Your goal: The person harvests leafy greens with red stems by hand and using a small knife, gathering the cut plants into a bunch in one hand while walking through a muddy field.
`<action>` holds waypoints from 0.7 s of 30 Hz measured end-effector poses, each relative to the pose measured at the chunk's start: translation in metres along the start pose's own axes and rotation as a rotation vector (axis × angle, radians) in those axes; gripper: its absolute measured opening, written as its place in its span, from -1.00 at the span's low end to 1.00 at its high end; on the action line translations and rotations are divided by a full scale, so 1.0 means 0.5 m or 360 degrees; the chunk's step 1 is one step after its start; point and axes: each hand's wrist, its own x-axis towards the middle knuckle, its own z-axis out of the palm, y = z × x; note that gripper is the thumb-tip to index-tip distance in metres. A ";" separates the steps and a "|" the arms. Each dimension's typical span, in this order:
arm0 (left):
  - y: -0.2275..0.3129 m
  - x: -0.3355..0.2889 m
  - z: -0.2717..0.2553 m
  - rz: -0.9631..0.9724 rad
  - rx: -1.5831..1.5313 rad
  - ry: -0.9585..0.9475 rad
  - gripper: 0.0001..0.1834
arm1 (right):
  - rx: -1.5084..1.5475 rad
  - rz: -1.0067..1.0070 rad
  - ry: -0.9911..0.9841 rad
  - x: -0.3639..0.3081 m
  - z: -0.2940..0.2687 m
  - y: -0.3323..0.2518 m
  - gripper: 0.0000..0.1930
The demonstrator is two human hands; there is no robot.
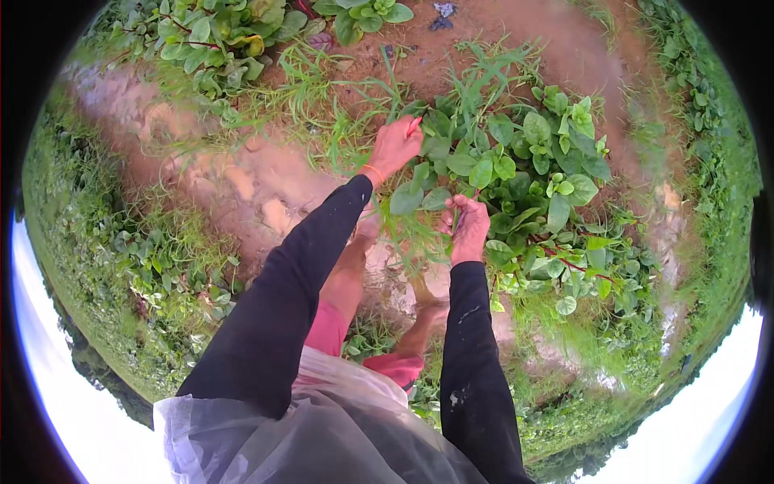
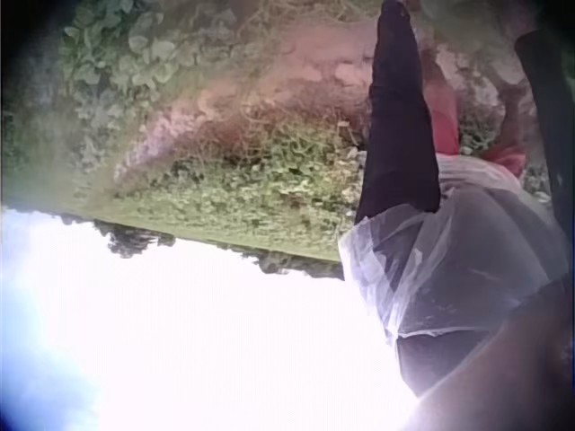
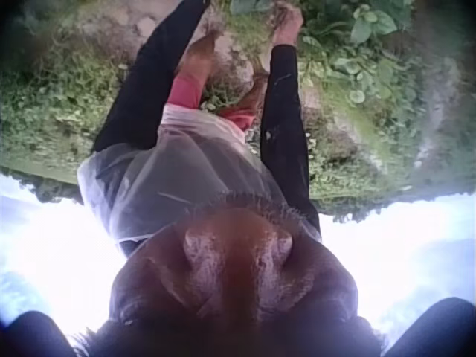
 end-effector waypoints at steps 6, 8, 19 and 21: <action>-0.030 -0.100 0.042 -0.0207 -0.0261 -0.0017 -0.84 | -0.0630 -0.0058 0.0258 0.124 -0.023 0.008 -0.57; -0.049 -0.119 0.044 -0.0260 -0.0447 -0.0017 -0.88 | -0.0514 -0.0017 0.0222 0.098 -0.023 0.046 -0.56; -0.016 -0.145 0.027 -0.0215 -0.0291 -0.0449 -0.81 | -0.0390 0.0511 0.0502 -0.288 -0.211 0.371 -0.53; 0.049 -0.154 0.024 -0.0317 -0.0288 -0.0528 -0.80 | -0.0374 0.0763 0.0458 -0.342 -0.224 0.386 -0.51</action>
